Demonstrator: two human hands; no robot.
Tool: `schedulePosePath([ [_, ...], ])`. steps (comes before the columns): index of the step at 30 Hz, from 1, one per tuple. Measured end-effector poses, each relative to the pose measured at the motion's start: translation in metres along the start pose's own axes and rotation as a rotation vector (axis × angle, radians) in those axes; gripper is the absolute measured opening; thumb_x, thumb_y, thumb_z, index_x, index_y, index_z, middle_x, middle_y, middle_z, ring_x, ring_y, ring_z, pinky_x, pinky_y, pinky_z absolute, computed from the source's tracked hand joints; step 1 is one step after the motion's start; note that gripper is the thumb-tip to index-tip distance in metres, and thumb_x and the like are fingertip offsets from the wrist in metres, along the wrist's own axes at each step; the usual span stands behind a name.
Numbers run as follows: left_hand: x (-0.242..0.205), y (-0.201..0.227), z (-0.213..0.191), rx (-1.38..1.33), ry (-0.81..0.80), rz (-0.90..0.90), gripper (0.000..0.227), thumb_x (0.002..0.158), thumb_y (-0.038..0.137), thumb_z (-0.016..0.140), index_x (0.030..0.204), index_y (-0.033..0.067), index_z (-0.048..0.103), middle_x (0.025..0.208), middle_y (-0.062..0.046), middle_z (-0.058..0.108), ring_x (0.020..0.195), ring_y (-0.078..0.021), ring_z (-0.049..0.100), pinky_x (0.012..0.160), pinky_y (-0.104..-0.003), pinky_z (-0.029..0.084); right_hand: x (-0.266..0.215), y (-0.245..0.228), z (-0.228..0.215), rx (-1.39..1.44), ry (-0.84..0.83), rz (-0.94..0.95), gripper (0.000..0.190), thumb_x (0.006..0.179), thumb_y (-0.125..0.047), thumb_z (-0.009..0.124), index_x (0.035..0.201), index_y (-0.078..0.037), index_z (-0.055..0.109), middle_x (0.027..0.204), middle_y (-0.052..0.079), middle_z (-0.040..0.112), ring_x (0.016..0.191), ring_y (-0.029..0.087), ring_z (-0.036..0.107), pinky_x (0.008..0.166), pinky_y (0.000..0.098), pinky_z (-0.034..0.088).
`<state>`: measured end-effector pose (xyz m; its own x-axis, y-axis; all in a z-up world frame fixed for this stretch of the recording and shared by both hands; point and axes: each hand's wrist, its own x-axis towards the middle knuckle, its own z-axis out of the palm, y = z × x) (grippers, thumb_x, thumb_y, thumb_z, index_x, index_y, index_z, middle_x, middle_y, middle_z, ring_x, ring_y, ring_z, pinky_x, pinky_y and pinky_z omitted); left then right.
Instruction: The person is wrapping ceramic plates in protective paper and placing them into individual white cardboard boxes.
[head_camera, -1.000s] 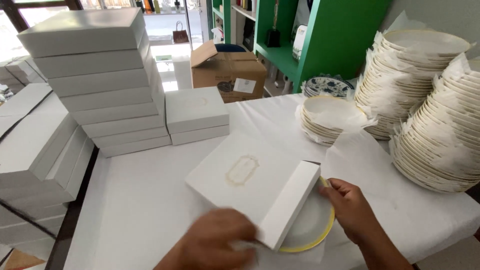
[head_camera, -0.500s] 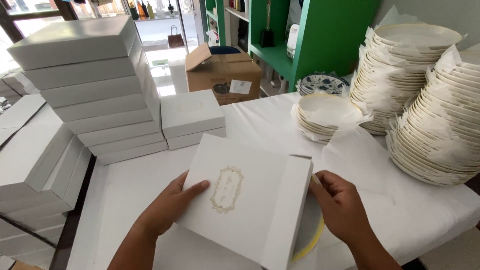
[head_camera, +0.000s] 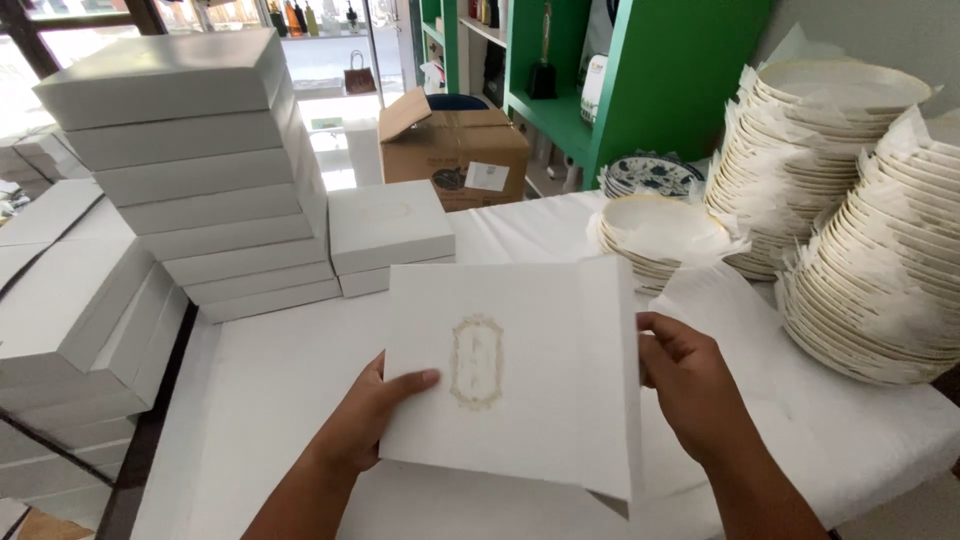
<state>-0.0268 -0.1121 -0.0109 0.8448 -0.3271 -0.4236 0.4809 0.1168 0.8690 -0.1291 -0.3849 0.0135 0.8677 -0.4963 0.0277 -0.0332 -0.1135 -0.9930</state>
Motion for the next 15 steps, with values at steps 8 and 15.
schedulePosePath([
  [8, 0.000, 0.001, -0.001, -0.101, 0.016, 0.029, 0.065, 0.075, 0.017, 0.069, 0.138, 0.0094, 0.056, 0.126, -0.019, 0.072, 0.105, -0.0368, 0.069, 0.083, -0.050, 0.057, -0.004, 0.016, 0.005, -0.154, -0.071, 0.021, 0.025, 0.095, -0.009, 0.063, 0.088, 0.005, 0.082, 0.070, 0.010, 0.070, 0.067, 0.020, 0.058, 0.063, 0.0350, 0.046],
  [15, -0.010, 0.006, 0.005, 0.009, -0.029, -0.061, 0.062, 0.076, 0.018, 0.069, 0.137, 0.0124, 0.056, 0.127, -0.017, 0.073, 0.106, -0.0338, 0.070, 0.084, -0.047, 0.057, 0.005, 0.037, 0.000, 0.019, -0.249, -0.010, 0.026, 0.077, 0.007, 0.067, 0.095, 0.008, 0.085, 0.088, 0.015, 0.085, 0.081, 0.025, 0.075, 0.066, 0.0434, 0.061],
])
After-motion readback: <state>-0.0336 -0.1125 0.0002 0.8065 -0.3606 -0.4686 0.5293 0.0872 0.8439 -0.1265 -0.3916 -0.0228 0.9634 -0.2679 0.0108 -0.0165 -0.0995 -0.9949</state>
